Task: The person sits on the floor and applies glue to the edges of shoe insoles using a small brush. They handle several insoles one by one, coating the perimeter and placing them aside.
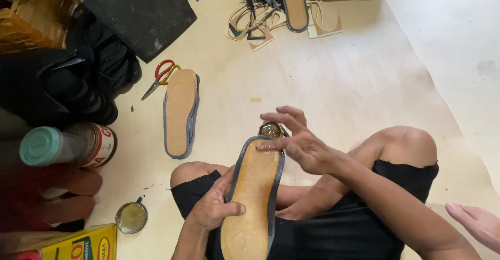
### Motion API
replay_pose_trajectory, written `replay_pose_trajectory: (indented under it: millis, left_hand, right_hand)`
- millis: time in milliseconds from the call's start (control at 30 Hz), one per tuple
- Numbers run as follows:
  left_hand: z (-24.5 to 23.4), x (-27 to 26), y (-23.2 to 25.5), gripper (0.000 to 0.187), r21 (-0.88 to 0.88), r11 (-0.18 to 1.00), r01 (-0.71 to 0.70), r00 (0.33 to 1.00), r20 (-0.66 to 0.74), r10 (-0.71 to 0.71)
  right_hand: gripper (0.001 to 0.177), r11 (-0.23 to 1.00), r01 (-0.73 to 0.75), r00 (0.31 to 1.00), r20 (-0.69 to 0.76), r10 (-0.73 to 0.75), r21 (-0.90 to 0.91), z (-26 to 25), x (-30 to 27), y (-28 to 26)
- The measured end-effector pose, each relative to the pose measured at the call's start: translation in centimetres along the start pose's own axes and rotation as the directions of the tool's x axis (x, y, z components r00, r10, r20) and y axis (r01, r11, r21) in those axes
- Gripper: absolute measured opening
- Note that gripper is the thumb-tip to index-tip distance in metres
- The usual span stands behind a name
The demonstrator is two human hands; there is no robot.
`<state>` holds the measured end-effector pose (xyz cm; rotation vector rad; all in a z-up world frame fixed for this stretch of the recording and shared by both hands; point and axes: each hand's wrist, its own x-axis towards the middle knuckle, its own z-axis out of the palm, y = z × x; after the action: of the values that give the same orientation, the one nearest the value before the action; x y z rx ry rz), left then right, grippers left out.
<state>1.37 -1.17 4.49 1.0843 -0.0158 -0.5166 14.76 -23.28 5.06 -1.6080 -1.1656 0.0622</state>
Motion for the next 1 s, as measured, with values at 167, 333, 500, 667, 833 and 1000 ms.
replay_pose_trajectory:
  millis: [167,333,500,667,833,1000]
  left_hand:
    - [0.0,0.4,0.3,0.073,0.063,0.996,0.06,0.997,0.043,-0.063]
    - [-2.4,0.9,-0.4,0.067,-0.439,0.899,0.011,0.998,-0.051,-0.037]
    - [-0.6,3.4,-7.2,0.02,-0.164,0.909,-0.384,0.897,-0.297,0.326]
    - [3.6,6.4,-2.2,0.022,-0.226,0.816,-0.532,0.551,-0.824,0.131]
    - [2.2,6.7,-0.2,0.031,-0.379,0.738,-0.559,0.509,-0.859,-0.055]
    - [1.3,5.5,-0.5,0.031,-0.395,0.757,-0.521,0.547,-0.835,-0.059]
  right_hand:
    - [0.054,0.931,-0.215,0.975,0.009,0.222,0.296,-0.5,-0.3,0.4]
    - [0.076,0.699,-0.426,0.873,0.057,0.485,0.574,1.2,-0.3,0.9]
    - [0.091,0.537,-0.272,0.698,-0.221,0.682,0.798,3.8,-0.6,1.7]
    - [0.088,0.598,-0.337,0.682,-0.25,0.688,0.728,7.8,-2.4,2.8]
    - [0.067,0.888,-0.19,0.957,-0.281,0.071,-0.42,7.9,-3.6,2.2]
    - [0.047,0.841,-0.083,0.96,-0.27,-0.078,-0.535,7.7,-3.7,2.7]
